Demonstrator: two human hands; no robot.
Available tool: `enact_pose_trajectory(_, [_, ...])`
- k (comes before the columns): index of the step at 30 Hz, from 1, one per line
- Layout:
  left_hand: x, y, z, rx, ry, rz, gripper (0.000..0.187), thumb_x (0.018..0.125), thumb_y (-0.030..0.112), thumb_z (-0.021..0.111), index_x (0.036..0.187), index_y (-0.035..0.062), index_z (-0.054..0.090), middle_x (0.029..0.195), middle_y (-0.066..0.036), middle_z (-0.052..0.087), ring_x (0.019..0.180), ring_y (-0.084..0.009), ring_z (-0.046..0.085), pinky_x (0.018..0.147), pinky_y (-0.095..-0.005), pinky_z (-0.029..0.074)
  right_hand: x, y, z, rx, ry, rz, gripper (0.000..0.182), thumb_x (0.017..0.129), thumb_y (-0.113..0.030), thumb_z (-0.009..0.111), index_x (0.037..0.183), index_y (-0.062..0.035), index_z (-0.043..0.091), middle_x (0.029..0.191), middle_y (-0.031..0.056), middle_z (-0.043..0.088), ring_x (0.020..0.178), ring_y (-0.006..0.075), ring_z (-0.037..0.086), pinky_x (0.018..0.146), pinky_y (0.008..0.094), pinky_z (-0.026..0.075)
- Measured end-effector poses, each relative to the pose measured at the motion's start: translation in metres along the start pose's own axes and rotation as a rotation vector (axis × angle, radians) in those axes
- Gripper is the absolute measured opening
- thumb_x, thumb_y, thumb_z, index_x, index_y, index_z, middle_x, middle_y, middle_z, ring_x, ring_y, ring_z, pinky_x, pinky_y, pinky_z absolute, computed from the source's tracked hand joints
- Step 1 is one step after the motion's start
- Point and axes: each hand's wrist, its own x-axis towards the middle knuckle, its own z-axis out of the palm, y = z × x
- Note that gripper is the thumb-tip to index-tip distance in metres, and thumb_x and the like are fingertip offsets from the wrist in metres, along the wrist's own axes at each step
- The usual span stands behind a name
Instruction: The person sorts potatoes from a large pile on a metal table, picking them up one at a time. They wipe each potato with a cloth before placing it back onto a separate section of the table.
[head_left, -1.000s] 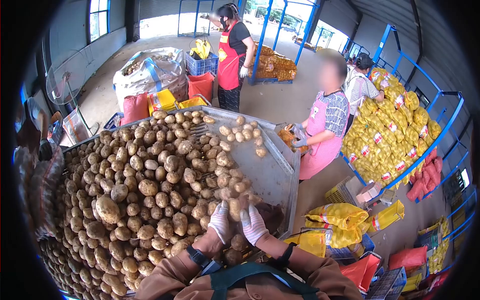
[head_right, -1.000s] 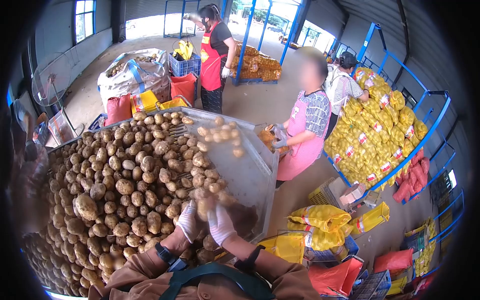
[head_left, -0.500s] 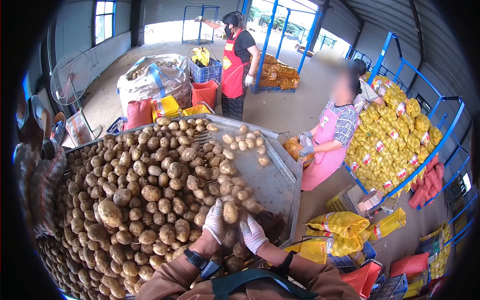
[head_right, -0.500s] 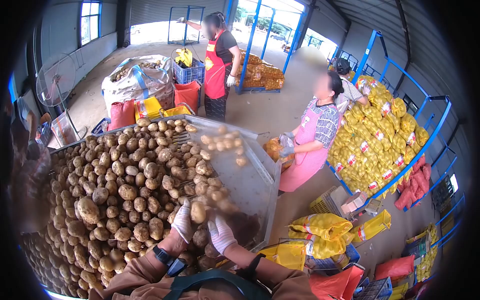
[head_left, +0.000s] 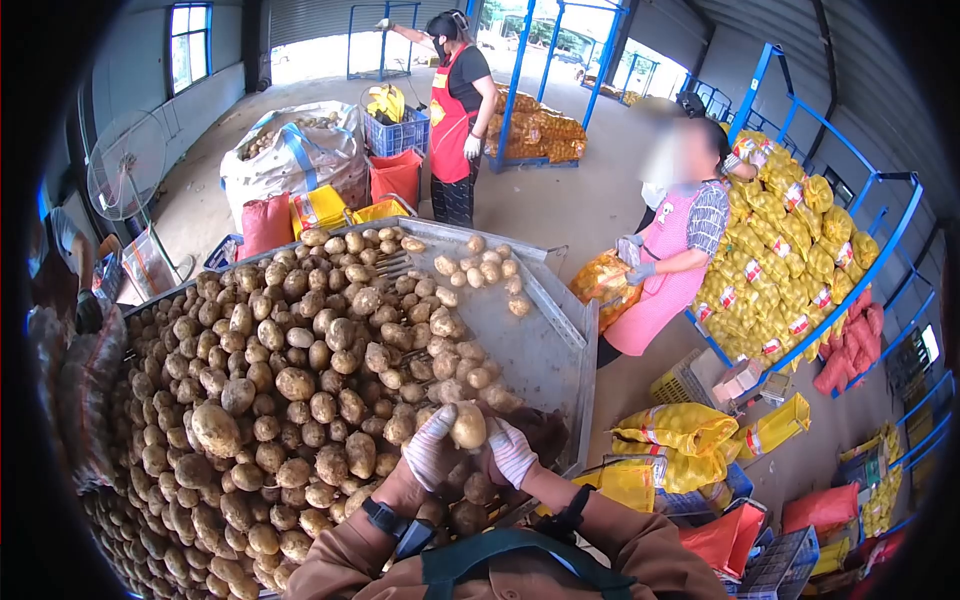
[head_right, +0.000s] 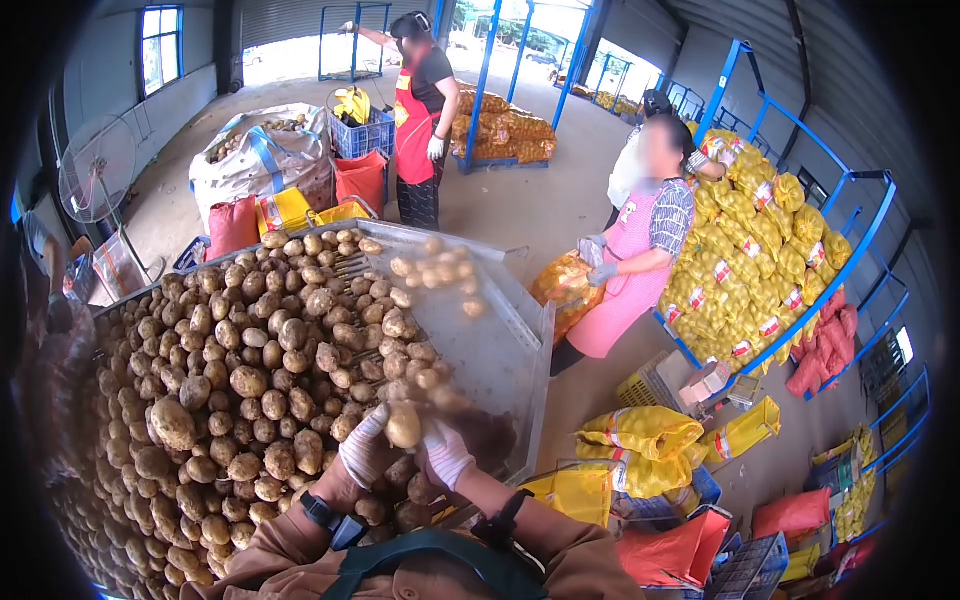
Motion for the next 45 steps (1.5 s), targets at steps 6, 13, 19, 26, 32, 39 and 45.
enact_pose_trajectory(6, [0.004, -0.003, 0.008, -0.037, -0.067, 0.000, 0.050, 0.095, 0.034, 0.063, 0.132, 0.0024, 0.050, 0.129, -0.015, 0.058, 0.121, -0.0285, 0.055, 0.106, -0.0438, 0.043, -0.010, -0.053, 0.015, -0.682, -0.002, -0.484, 0.042, 0.100, -0.030, 0.054, 0.134, -0.0043, 0.054, 0.118, 0.0178, 0.058, 0.102, 0.0326, 0.058, 0.088, 0.0375, 0.048])
enact_pose_trajectory(13, [0.013, -0.025, -0.020, 0.334, 0.057, 0.147, 0.050, 0.098, 0.038, 0.059, 0.136, 0.0069, 0.048, 0.131, -0.012, 0.057, 0.118, -0.0292, 0.056, 0.101, -0.0450, 0.047, -0.011, -0.078, 0.029, -1.051, 0.024, -0.581, 0.039, 0.097, -0.029, 0.055, 0.124, -0.0022, 0.061, 0.117, 0.0254, 0.059, 0.107, 0.0439, 0.057, 0.093, 0.0463, 0.047])
enact_pose_trajectory(19, [0.001, -0.010, -0.007, 0.116, -0.111, 0.075, 0.046, 0.098, 0.033, 0.059, 0.134, 0.0048, 0.049, 0.133, -0.015, 0.056, 0.121, -0.0310, 0.056, 0.105, -0.0464, 0.045, 0.017, -0.043, -0.002, -0.579, 0.097, -0.054, 0.043, 0.100, -0.038, 0.053, 0.116, 0.0009, 0.066, 0.106, 0.0202, 0.068, 0.096, 0.0282, 0.064, 0.088, 0.0371, 0.048])
enact_pose_trajectory(26, [0.009, -0.011, -0.019, 0.096, -0.111, 0.252, 0.063, 0.095, 0.034, 0.065, 0.143, 0.0019, 0.040, 0.137, -0.014, 0.053, 0.129, -0.0250, 0.048, 0.111, -0.0391, 0.037, 0.016, -0.022, -0.002, -0.383, 0.211, 0.123, 0.049, 0.102, -0.038, 0.052, 0.120, 0.0062, 0.063, 0.117, 0.0118, 0.066, 0.107, 0.0163, 0.057, 0.098, 0.0291, 0.044])
enact_pose_trajectory(32, [0.018, -0.003, -0.030, 0.709, 0.006, 0.271, 0.071, 0.088, 0.025, 0.076, 0.143, 0.0004, 0.039, 0.130, -0.011, 0.056, 0.119, -0.0197, 0.052, 0.102, -0.0339, 0.044, 0.021, -0.011, -0.013, -0.230, 0.237, -0.043, 0.042, 0.102, -0.032, 0.054, 0.118, 0.0058, 0.063, 0.107, 0.0107, 0.068, 0.096, 0.0162, 0.058, 0.090, 0.0303, 0.046])
enact_pose_trajectory(39, [0.020, 0.008, -0.027, 0.412, 0.075, 0.410, 0.061, 0.092, 0.024, 0.070, 0.141, 0.0051, 0.041, 0.126, -0.010, 0.057, 0.114, -0.0211, 0.057, 0.096, -0.0370, 0.050, -0.010, -0.032, 0.017, -0.750, -0.034, -0.195, 0.040, 0.097, -0.030, 0.059, 0.122, 0.0008, 0.060, 0.103, 0.0313, 0.063, 0.101, 0.0477, 0.058, 0.084, 0.0437, 0.050])
enact_pose_trajectory(45, [0.020, 0.005, -0.040, -0.149, 0.015, 0.094, 0.041, 0.095, 0.026, 0.064, 0.129, 0.0068, 0.052, 0.119, -0.006, 0.062, 0.110, -0.0189, 0.057, 0.103, -0.0313, 0.042, 0.005, -0.069, -0.001, -1.001, 0.058, -0.610, 0.046, 0.094, -0.020, 0.059, 0.137, -0.0039, 0.051, 0.109, 0.0251, 0.064, 0.094, 0.0429, 0.063, 0.080, 0.0470, 0.052])
